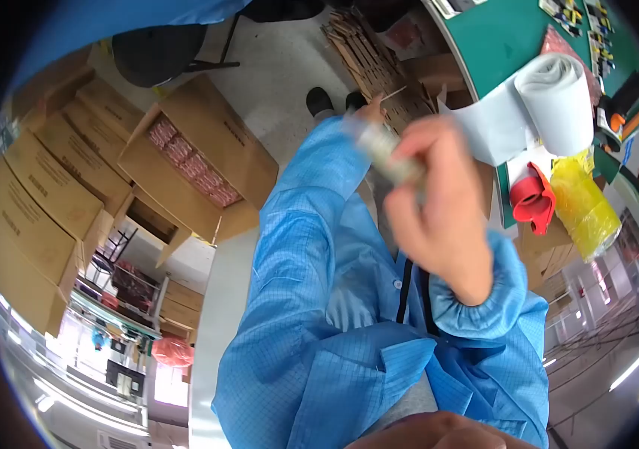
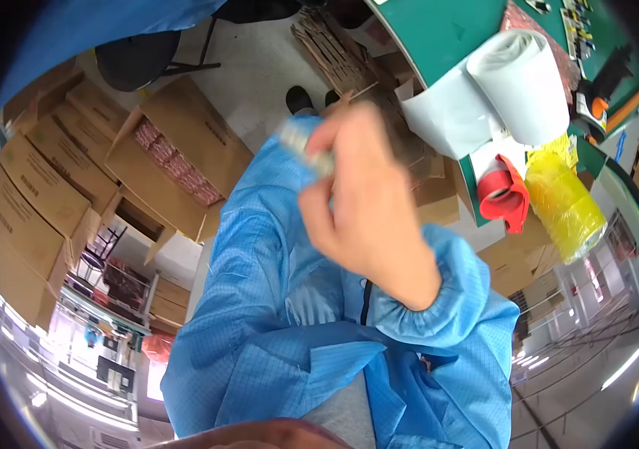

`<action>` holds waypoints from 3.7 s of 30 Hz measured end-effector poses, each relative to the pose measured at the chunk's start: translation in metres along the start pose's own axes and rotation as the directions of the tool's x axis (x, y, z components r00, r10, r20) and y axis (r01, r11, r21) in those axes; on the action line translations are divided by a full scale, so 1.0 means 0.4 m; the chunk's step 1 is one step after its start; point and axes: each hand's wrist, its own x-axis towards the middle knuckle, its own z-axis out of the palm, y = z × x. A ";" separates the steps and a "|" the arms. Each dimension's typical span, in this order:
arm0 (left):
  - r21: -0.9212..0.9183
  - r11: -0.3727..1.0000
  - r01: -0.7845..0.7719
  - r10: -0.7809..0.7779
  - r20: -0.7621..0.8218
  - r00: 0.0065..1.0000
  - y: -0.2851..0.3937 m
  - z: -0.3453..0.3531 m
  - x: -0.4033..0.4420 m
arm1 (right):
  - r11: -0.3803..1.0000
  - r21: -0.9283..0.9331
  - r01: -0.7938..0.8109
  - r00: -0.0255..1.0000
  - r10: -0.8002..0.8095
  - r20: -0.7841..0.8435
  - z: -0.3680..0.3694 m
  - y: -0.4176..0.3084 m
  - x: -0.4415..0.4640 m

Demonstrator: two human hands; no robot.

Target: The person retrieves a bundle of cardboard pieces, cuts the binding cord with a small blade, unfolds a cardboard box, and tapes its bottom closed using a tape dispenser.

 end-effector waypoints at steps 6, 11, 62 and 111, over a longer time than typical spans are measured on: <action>0.005 0.973 0.229 -0.229 0.030 0.973 0.072 -0.044 -0.030 | 0.574 0.564 -0.594 0.800 0.493 0.342 0.087 0.404 -0.072; -0.164 0.981 0.106 -0.125 -0.115 0.985 0.072 -0.030 -0.027 | 0.423 0.652 -0.629 0.702 0.669 0.243 0.203 0.791 -0.047; -0.405 0.907 0.111 0.017 0.299 0.954 -0.034 -0.061 -0.044 | 0.512 0.360 -0.780 0.606 0.761 0.231 0.310 0.970 -0.022; -0.286 0.944 0.163 -0.044 0.382 0.923 -0.059 0.031 -0.080 | 0.753 -0.219 -0.621 0.754 0.650 0.094 0.380 1.060 0.074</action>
